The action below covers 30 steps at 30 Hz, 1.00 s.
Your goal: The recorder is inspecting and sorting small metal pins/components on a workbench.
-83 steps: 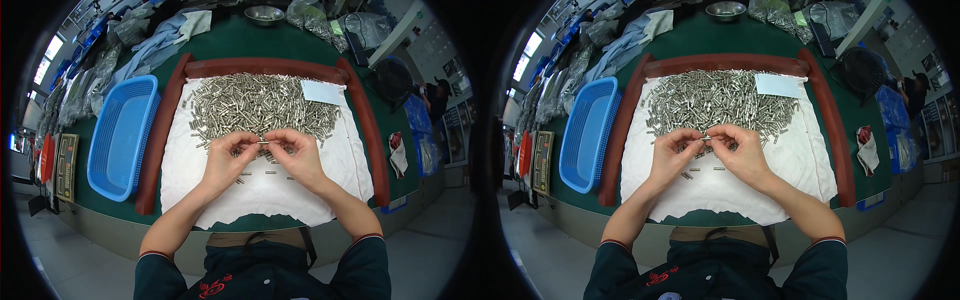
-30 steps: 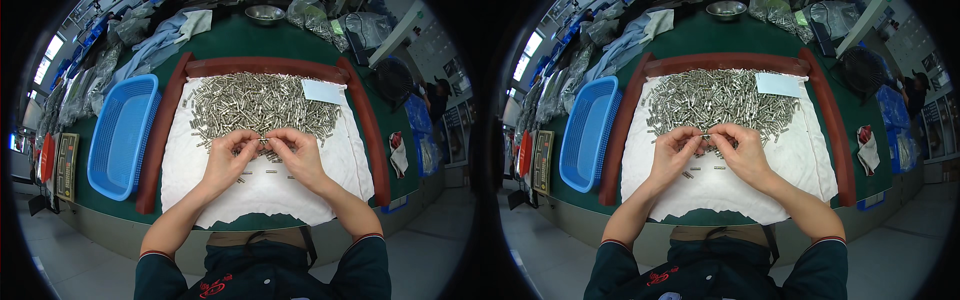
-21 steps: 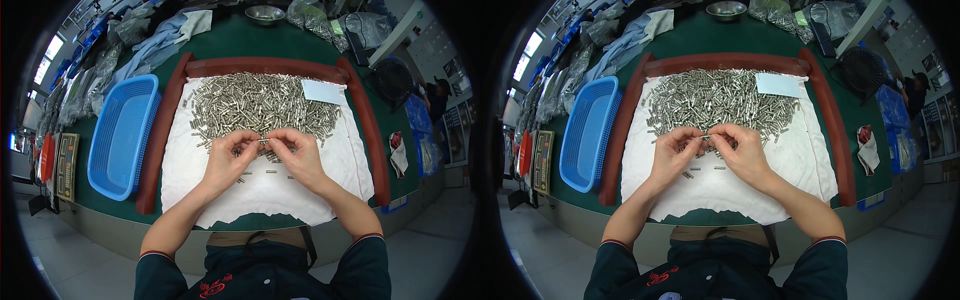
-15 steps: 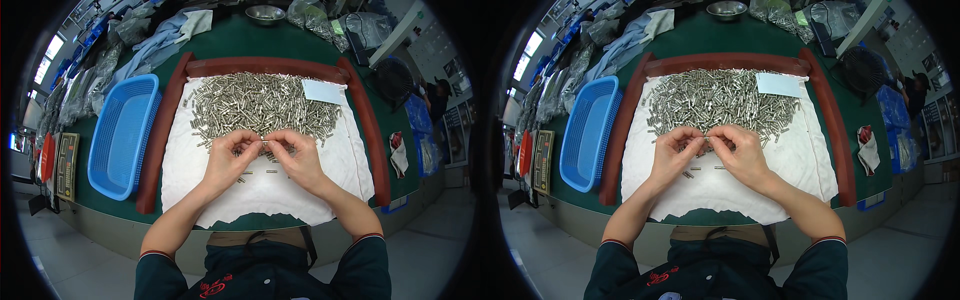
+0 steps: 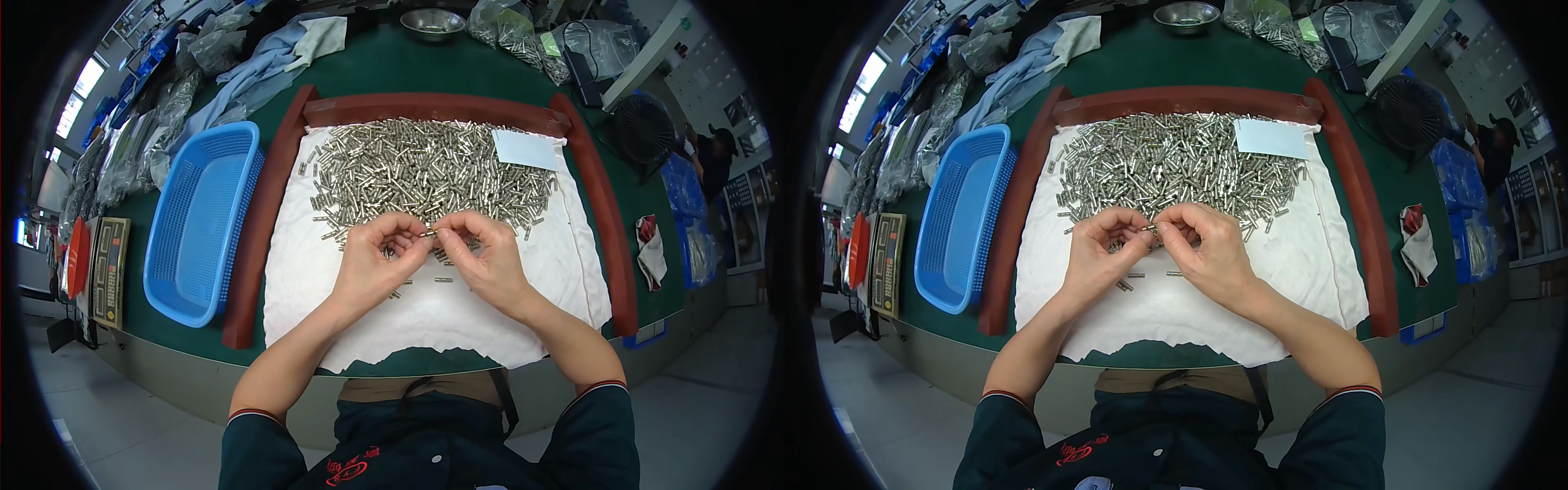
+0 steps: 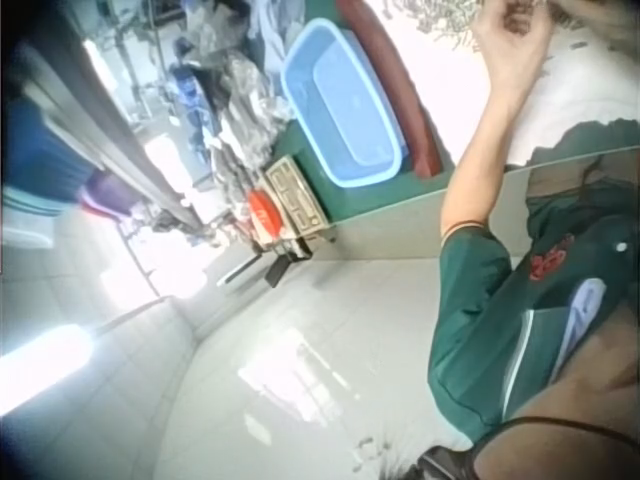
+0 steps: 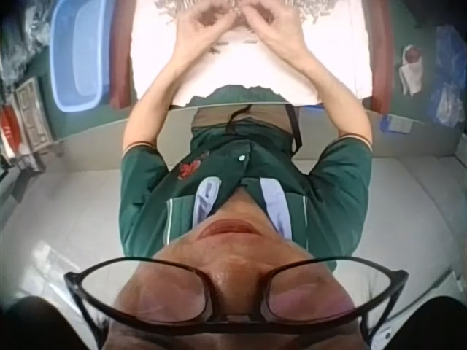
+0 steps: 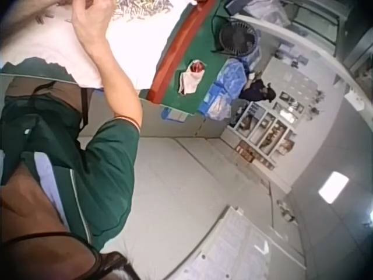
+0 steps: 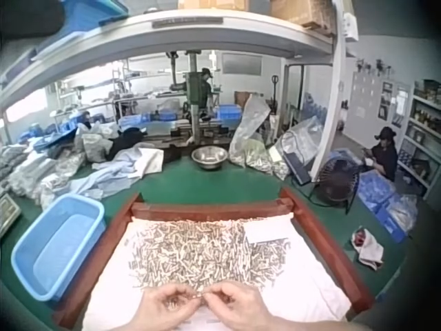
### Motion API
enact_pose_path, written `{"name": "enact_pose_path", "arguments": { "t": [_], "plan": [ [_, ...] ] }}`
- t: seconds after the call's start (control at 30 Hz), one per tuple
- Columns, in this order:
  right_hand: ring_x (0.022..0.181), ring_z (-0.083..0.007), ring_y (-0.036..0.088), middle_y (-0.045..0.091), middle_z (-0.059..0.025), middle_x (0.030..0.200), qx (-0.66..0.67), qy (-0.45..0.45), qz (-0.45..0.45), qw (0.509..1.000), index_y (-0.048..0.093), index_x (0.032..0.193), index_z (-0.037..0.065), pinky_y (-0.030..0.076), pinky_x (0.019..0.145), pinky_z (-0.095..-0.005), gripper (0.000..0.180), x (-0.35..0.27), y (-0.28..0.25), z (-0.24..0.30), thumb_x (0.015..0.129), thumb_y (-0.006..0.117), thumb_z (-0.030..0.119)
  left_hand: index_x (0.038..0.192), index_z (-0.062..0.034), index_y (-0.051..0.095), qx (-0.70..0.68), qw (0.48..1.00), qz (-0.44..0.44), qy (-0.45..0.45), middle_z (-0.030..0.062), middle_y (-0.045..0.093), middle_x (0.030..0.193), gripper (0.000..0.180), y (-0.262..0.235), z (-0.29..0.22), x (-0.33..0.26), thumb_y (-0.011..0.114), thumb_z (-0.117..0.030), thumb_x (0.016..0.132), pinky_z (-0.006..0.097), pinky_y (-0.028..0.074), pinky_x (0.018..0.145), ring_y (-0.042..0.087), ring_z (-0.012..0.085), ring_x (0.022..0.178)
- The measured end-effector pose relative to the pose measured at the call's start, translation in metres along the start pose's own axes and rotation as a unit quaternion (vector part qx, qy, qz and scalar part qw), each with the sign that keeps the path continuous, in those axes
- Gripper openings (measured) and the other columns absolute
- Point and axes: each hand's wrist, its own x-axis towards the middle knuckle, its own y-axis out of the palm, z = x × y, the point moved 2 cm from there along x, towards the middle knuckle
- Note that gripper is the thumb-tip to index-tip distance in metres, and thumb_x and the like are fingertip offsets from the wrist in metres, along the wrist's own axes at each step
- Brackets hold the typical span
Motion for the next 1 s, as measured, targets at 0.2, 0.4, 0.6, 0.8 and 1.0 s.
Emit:
{"name": "enact_pose_path", "arguments": {
  "t": [0.2,0.4,0.6,0.8,1.0],
  "plan": [
    [0.060,-0.0120,0.059,0.064,-0.0084,0.074,0.014,-0.002,0.007,1.000,0.064,0.088,-0.002,0.048,0.055,-0.0244,0.010,0.0009,-0.0008,0.0016,0.082,0.063,0.006,0.089,0.0034,0.065,-0.018,0.999,-0.004,-0.030,0.0044,0.066,0.078,0.011,0.0012,0.0024,0.0004,0.065,-0.004,0.081,0.020,0.047,0.062,0.058,0.0061,0.069],
    [0.056,-0.0111,0.056,0.062,-0.0072,0.070,0.008,0.010,0.013,1.000,0.061,0.084,-0.003,0.046,0.051,-0.0255,0.010,0.0008,-0.0018,0.0026,0.084,0.061,0.007,0.088,0.0028,0.065,0.002,1.000,-0.006,0.026,0.0053,0.066,0.076,0.010,0.0036,-0.0013,-0.0014,0.066,-0.004,0.080,0.021,0.048,0.060,0.059,0.0077,0.066],
    [0.055,-0.0112,0.054,0.061,-0.0072,0.066,-0.005,0.037,0.021,0.999,0.060,0.083,-0.003,0.044,0.050,-0.0266,0.013,0.0002,-0.0029,0.0025,0.086,0.058,0.010,0.087,0.0025,0.065,0.080,0.992,-0.013,0.097,0.0067,0.066,0.075,0.010,0.0050,-0.0059,-0.0033,0.067,-0.003,0.079,0.022,0.049,0.059,0.060,0.0101,0.064],
    [0.056,-0.0105,0.054,0.061,-0.0075,0.066,0.062,0.085,0.021,0.994,0.061,0.086,-0.003,0.044,0.051,-0.0254,0.014,-0.0003,-0.0007,-0.0040,0.087,0.058,0.010,0.086,0.0033,0.065,0.083,0.992,-0.023,0.095,0.0071,0.066,0.075,0.009,0.0046,-0.0049,-0.0022,0.066,-0.003,0.080,0.022,0.050,0.058,0.061,0.0104,0.064],
    [0.058,-0.0103,0.056,0.063,-0.0068,0.071,0.034,0.025,0.022,0.999,0.063,0.090,-0.002,0.045,0.053,-0.0236,0.011,0.0022,-0.0019,0.0031,0.085,0.059,0.007,0.087,0.0041,0.064,0.066,0.994,-0.029,0.080,0.0075,0.066,0.073,0.009,0.0019,-0.0068,-0.0009,0.065,-0.004,0.081,0.023,0.049,0.058,0.060,0.0099,0.063]
  ]
}}
